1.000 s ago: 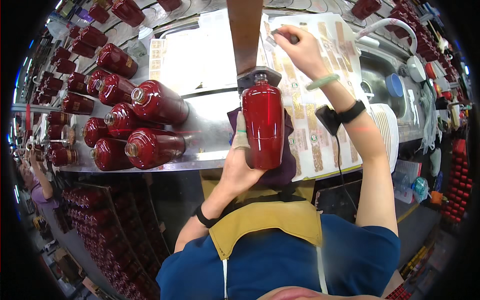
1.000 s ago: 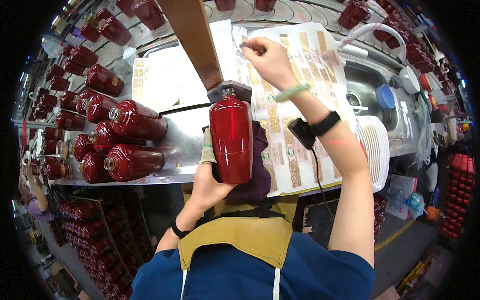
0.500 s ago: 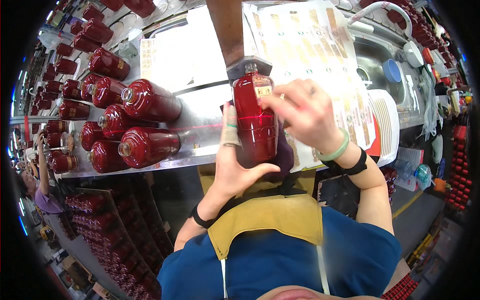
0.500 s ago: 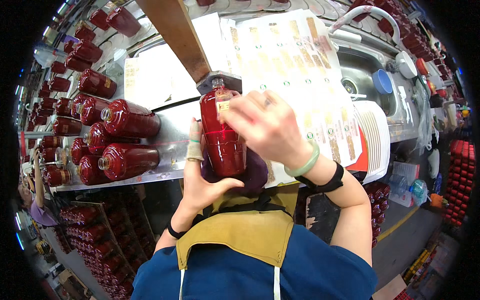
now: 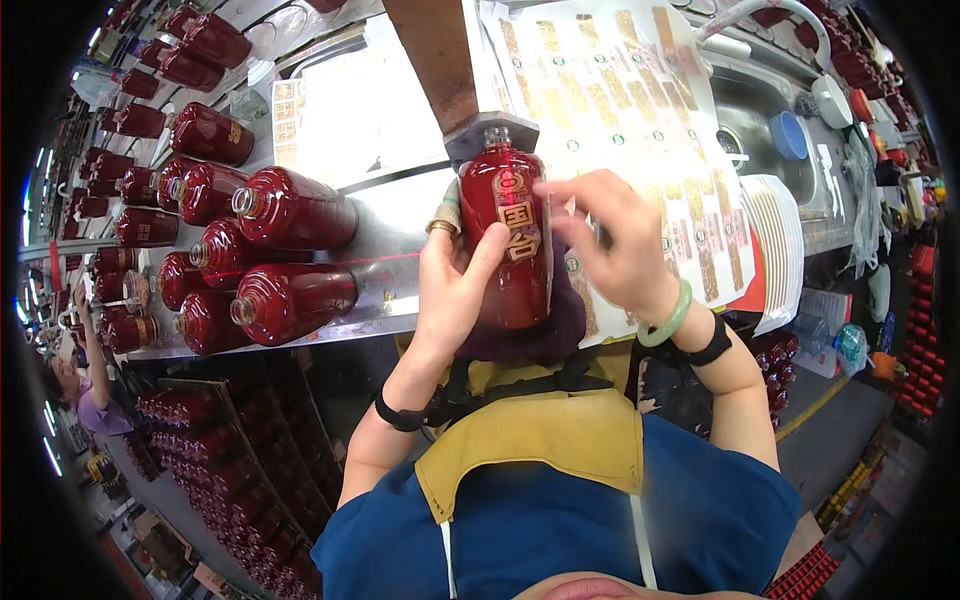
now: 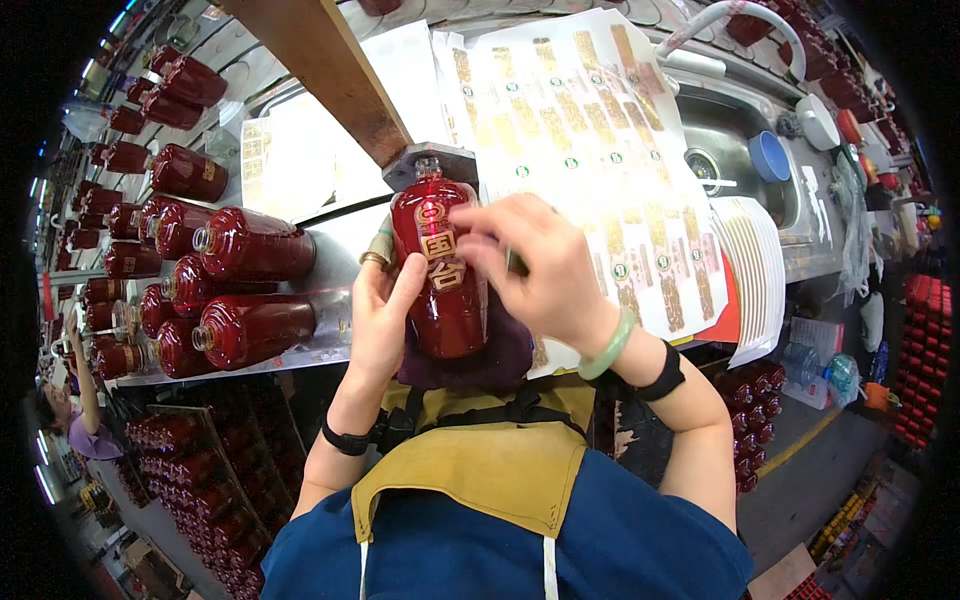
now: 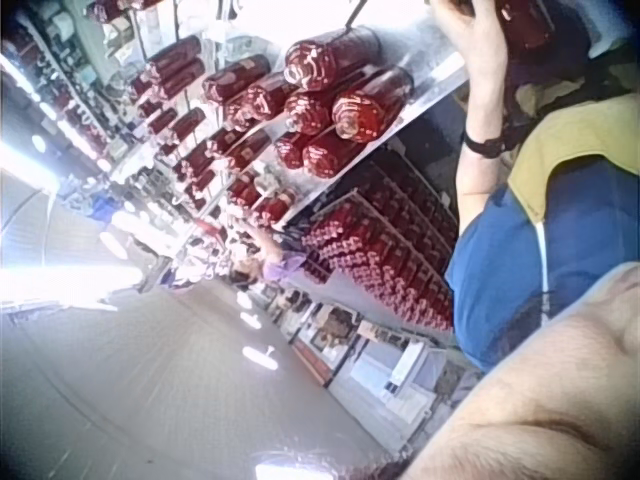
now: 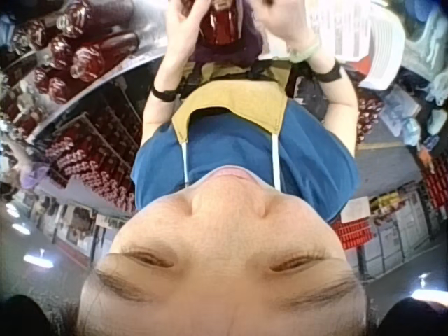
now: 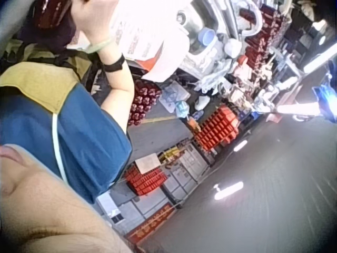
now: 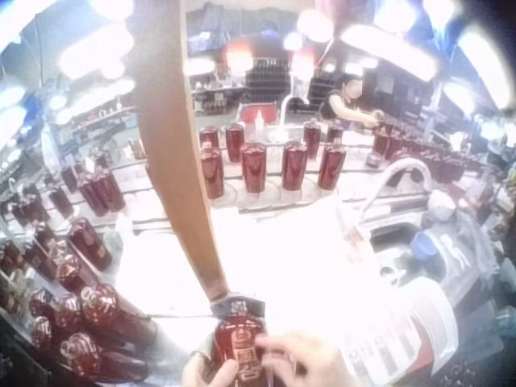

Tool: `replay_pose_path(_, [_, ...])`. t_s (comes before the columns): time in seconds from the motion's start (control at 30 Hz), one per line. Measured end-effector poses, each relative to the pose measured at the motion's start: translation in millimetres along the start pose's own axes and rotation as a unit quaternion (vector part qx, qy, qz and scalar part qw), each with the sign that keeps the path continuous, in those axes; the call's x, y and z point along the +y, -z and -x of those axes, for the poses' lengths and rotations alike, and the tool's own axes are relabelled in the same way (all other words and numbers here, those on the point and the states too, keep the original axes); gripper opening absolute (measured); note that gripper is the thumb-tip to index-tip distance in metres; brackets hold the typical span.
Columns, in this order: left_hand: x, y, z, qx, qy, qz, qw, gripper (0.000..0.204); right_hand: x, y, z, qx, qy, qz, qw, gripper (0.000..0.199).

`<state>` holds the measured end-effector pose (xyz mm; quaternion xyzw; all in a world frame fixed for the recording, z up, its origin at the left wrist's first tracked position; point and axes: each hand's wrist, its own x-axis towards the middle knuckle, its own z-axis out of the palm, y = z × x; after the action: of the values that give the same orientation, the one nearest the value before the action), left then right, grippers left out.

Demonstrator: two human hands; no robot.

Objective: Manually applying decorative labels and stickers to red glass liquor bottles in a factory setting.

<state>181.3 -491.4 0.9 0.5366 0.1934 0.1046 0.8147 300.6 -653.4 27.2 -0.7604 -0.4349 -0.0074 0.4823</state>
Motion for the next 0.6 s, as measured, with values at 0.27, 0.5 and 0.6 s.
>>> replay_pose_path(0.27, [-6.1, 8.1, -2.5, -0.031, 0.025, -0.079, 0.996, 0.067, 15.1, -30.9, -24.7, -0.018, -0.234, -0.115, 0.965, 0.045])
replay_pose_path(0.5, [-3.8, 4.3, 0.9, -0.030, 0.010, -0.040, 0.999, 0.069, 12.3, -31.9, -21.7, -0.017, -0.274, -0.173, 0.946, 0.042])
replay_pose_path(0.6, [-3.4, 4.5, 0.2, -0.030, 0.014, -0.050, 0.998, 0.072, 9.1, -32.2, -24.7, -0.014, -0.291, -0.188, 0.938, 0.041])
